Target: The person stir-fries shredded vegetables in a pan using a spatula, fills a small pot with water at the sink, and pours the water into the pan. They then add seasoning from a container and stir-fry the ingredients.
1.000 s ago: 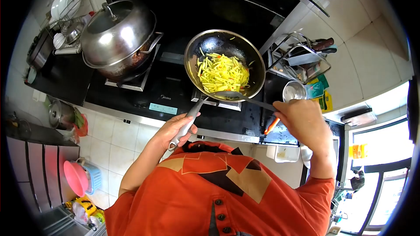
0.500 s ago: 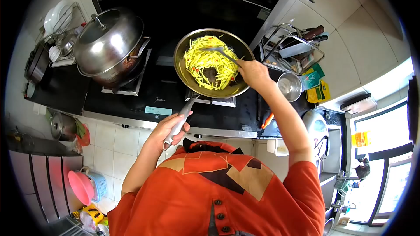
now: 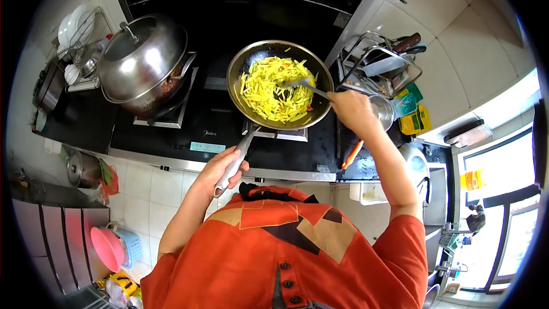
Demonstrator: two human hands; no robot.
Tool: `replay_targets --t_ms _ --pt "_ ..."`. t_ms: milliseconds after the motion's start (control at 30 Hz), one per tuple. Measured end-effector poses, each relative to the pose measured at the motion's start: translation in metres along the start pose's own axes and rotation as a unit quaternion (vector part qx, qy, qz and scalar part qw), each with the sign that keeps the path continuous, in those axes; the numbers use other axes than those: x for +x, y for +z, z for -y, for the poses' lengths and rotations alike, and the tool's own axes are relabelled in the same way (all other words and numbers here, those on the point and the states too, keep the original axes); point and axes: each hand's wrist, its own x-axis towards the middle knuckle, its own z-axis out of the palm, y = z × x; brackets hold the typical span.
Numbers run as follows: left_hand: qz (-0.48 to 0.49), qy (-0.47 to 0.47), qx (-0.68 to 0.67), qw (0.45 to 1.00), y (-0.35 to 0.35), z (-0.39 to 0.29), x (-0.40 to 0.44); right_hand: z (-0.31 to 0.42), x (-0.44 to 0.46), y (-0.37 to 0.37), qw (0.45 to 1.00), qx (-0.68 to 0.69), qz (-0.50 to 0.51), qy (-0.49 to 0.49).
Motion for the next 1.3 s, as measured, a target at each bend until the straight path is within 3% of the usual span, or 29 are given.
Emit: replay_targets --t_ms 67,133,167,300,433,567,667,800,900,1000,1067,1100,1200,1300 --pt "-0.002 0.008 -0.004 1.0 0.001 0.0 0.001 -0.004 -0.021 -0.052 0.999 0.03 0.012 0.004" --pt "0.004 0.002 0.005 1.0 -0.001 0.0 0.001 -0.001 -0.036 -0.087 0.993 0.031 0.108 0.036" --pt "0.006 0.003 -0.002 1.0 0.0 -0.001 0.0 -0.001 -0.037 -0.084 0.988 0.002 0.155 0.002" --pt "0.001 0.002 -0.003 1.0 0.0 0.003 0.002 0.021 -0.003 -0.021 0.997 -0.014 0.075 0.0" --pt "0.004 0.006 0.001 1.0 0.0 -0.002 0.001 0.013 -0.007 -0.036 0.998 0.063 0.012 0.004" --pt "0.011 0.001 -0.003 1.0 0.0 -0.001 0.001 0.043 -0.008 -0.051 0.986 0.094 0.14 0.002" --pt "-0.008 0.002 -0.001 1.0 0.001 0.0 0.0 0.065 0.002 -0.003 0.995 0.053 0.07 -0.049" --pt "-0.001 0.008 -0.001 1.0 -0.001 -0.001 0.001 0.043 0.015 0.003 0.995 -0.032 0.096 0.009" --pt "0.002 0.002 -0.009 1.0 -0.002 0.001 0.0 0.019 0.004 -0.048 0.993 0.066 0.08 0.053" --pt "0.011 0.007 -0.019 1.0 -0.006 0.004 0.003 0.014 0.016 -0.029 0.994 0.082 0.041 0.064" --pt "0.008 0.004 -0.006 1.0 -0.004 0.004 0.002 0.014 0.031 0.015 0.998 0.05 0.002 0.036" --pt "0.007 0.009 -0.003 1.0 -0.003 0.004 0.0 0.017 0.027 0.023 0.999 0.015 -0.001 -0.031" --pt "-0.003 0.01 -0.006 1.0 -0.002 0.004 0.001 0.036 -0.008 -0.037 0.992 0.102 0.072 -0.007" --pt "-0.009 0.008 -0.004 1.0 0.001 0.0 0.0 0.034 -0.034 -0.072 0.983 0.091 0.153 -0.037"
